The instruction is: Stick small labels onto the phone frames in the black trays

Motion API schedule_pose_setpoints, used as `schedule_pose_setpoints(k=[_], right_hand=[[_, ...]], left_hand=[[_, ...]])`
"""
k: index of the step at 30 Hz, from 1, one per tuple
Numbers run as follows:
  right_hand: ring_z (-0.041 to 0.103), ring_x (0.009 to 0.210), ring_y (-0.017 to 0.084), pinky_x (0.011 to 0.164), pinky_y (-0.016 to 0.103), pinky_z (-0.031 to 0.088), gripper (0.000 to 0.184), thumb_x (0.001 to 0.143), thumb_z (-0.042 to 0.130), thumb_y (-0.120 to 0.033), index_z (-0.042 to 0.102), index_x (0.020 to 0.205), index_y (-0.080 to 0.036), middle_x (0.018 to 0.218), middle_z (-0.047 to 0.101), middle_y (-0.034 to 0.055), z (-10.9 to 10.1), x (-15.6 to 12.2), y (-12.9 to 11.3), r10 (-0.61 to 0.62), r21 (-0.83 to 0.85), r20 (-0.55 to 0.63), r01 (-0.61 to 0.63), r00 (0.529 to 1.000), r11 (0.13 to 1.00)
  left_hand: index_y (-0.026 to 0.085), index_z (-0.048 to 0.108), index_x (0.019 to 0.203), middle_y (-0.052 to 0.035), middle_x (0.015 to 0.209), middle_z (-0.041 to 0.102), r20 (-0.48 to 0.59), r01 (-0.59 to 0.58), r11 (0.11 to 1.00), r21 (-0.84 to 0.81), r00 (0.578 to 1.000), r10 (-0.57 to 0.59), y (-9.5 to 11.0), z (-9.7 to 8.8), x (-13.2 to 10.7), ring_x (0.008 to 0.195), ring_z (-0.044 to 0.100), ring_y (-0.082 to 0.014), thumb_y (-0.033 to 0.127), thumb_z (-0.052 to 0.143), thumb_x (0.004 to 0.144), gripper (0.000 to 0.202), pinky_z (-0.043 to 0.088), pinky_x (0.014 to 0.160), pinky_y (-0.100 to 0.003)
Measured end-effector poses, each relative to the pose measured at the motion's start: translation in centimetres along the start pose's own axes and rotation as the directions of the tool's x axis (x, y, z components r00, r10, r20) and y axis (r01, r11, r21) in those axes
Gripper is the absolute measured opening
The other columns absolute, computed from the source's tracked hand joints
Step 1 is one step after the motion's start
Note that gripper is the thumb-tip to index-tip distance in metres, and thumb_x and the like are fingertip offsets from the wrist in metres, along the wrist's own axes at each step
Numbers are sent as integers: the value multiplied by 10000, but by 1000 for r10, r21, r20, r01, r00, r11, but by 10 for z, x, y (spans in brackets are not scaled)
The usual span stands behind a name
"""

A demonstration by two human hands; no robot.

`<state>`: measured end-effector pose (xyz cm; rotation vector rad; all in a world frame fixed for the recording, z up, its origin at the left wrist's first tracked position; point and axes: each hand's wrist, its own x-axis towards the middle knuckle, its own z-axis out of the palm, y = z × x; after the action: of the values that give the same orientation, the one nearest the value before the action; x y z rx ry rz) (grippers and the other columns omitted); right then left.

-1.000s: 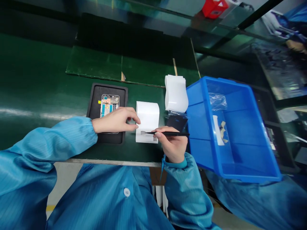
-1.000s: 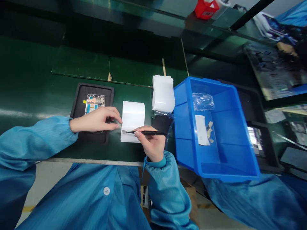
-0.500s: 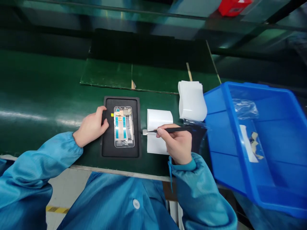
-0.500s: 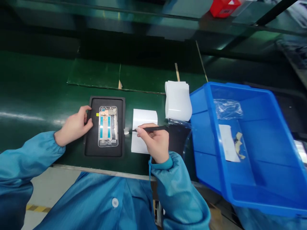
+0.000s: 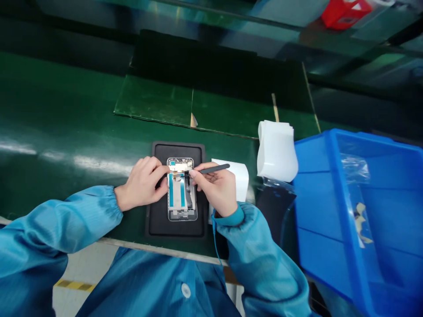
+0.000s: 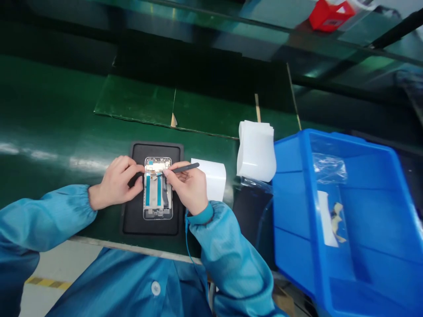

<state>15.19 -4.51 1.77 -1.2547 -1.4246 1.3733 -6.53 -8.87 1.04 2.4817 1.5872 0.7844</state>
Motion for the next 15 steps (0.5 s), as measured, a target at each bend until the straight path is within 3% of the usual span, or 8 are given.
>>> schedule_pose_setpoints(k=[6, 15], right_hand=[[644, 484, 147, 396, 216, 495, 210, 814, 783, -367, 675, 839, -189, 588, 667, -1, 3, -5, 1, -26, -90, -55, 21, 998, 996], [633, 482, 130, 432, 208, 503, 145, 817, 777, -300, 697, 821, -179, 612, 675, -2, 5, -10, -3, -58, -199, -90, 39, 994, 979]], left_hand=[[155, 617, 1010, -79, 886, 557, 53, 21, 999, -49, 998, -18, -1, 0, 0, 790, 501, -220, 242, 487, 911, 184, 405, 668, -373], [152, 617, 1023, -77, 891, 554, 22, -4, 998, -69, 1000, 6, 0, 3, 0, 788, 501, -222, 225, 505, 899, 183, 403, 659, -367]])
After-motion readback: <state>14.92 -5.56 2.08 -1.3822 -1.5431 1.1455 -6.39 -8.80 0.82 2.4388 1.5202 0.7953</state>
